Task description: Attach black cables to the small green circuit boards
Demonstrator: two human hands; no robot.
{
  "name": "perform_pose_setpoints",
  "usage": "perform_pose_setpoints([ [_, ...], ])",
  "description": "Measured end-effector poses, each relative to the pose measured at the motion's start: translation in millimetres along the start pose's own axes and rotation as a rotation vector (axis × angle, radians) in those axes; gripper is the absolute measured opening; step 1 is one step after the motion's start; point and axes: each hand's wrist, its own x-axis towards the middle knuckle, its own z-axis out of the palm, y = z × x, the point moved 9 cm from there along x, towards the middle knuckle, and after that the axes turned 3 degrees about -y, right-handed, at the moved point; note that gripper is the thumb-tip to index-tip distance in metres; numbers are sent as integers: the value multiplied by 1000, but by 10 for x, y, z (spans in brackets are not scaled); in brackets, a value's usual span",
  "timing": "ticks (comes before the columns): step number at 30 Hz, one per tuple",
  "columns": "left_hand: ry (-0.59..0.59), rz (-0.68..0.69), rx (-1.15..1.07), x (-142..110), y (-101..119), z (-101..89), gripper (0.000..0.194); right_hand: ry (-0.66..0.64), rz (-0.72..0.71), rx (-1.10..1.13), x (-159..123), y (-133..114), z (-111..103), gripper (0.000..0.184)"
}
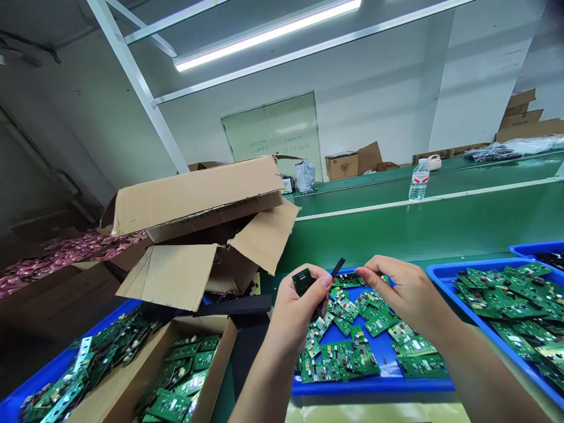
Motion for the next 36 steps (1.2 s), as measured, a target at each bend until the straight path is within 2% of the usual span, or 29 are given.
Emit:
perform_pose_setpoints([
  [6,-49,-40,-22,36,-70,18,28,-115,6,123,-20,-97,154,30],
  [11,-37,-45,-29,39,-64,13,28,-118,71,198,-43,-109,160,28],
  [15,-29,-72,-34,38,-97,16,28,-130,107,370,-46,-134,218,24],
  [19,-54,-90,-40,42,-140,50,28,24,187,587,-60,-91,229,17],
  [22,-47,-80,-57,45,-148,45,26,149,232,647,-91,-41,214,12],
  [32,-98,-101,-86,19,-158,131,20,306,209,605,-115,-16,97,6],
  [36,-203,-117,-132,-19,-140,237,22,364,251,616,-127,41,66,5],
])
